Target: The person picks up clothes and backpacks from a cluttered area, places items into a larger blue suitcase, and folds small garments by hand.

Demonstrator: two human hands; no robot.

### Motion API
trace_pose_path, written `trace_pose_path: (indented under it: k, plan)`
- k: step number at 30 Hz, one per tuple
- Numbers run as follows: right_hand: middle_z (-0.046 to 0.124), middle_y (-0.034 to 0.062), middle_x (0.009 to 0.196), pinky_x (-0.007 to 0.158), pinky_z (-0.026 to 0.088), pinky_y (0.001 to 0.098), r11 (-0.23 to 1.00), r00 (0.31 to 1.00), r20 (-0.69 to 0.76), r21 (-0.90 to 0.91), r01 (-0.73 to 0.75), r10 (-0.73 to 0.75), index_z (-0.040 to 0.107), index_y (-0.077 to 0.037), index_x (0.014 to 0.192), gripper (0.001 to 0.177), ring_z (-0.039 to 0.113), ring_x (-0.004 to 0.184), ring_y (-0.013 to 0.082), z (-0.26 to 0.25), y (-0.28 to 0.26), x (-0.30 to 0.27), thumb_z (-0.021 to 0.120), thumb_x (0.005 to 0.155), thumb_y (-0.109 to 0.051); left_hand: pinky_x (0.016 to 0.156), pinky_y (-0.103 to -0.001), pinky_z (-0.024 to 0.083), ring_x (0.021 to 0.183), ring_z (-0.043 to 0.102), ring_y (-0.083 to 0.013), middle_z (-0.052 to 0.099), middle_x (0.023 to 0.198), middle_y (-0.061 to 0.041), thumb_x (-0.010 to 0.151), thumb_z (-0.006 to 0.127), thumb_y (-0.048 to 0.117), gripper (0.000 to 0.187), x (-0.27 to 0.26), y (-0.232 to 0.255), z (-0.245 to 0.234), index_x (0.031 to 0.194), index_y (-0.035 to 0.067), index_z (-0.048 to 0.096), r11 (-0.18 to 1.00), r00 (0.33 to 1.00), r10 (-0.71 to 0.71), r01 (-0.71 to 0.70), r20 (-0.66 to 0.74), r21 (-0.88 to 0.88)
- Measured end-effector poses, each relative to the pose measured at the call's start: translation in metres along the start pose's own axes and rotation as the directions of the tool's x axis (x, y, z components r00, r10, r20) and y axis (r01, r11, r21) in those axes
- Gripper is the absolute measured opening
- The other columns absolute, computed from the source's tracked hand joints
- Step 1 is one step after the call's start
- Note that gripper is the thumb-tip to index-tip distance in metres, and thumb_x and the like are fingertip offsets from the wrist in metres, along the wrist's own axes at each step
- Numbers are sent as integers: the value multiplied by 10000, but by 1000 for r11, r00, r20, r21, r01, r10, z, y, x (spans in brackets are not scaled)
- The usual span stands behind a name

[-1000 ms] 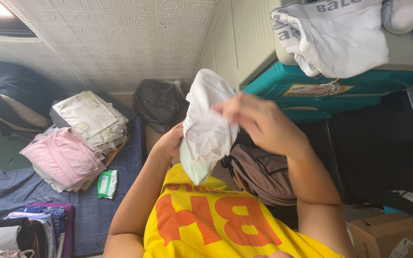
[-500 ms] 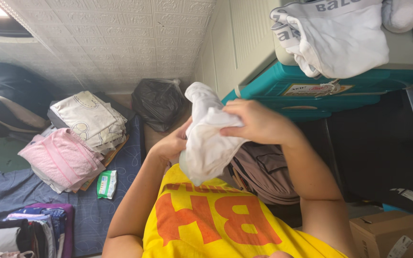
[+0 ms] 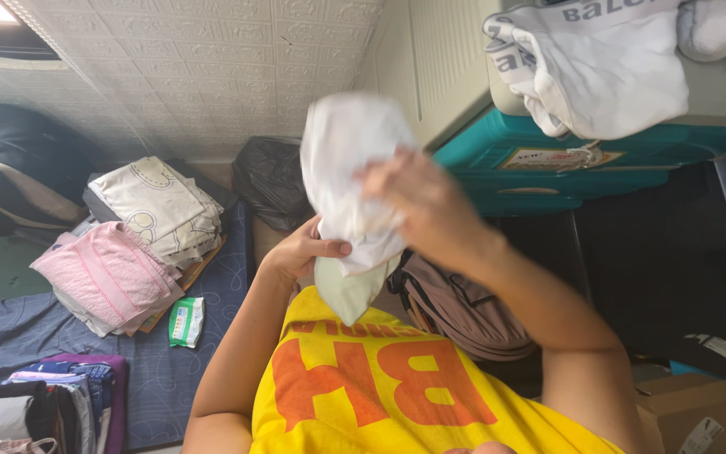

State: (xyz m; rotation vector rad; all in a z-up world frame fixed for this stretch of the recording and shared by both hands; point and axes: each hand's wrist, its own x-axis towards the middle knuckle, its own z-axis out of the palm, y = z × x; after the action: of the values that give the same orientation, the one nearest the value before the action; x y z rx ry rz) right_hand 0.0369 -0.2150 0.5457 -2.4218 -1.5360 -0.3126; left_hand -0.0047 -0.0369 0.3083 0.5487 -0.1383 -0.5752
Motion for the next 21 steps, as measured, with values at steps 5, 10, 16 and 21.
trace_pose_path:
  k: [5,10,16,21]
  plan:
    - [542,144,1485,1214,270,541,971,975,221,234,-40,-13,550,-40,1358,657,459,1431,297,22,-2,-38,791,769,-204,1015,-429,530,1185,647,-281,654,1308,-186,771,857,45,797,4,-19,-32,1460,-77,475,992,998,35,-27,58,-120]
    - [514,159,1504,1218,264,531,966,975,211,229,-121,72,501,-30,1418,717,440,1440,325,12,-5,-42,786,785,-210,1048,-418,526,1204,649,-278,650,1319,-172,738,919,127,867,5,-24,-29,1462,-49,475,1000,988,9,-7,157,-11]
    - [744,135,1050,784,593,366,800,870,203,340,-494,450,664,-21,1211,432,727,911,237,-58,-7,-57,792,822,-161,1100,-288,428,1281,559,-157,601,1388,-68,706,922,132,949,-6,38,42,1500,-8,422,894,975,-22,-80,221,441]
    - [754,60,989,842,545,250,538,634,-30,562,-629,773,738,-21,1032,157,691,883,108,-173,39,-91,777,921,-124,959,-305,525,1075,680,-172,742,1179,-112,847,794,240,583,-10,96,94,1324,-54,633,818,985,-167,113,45,564]
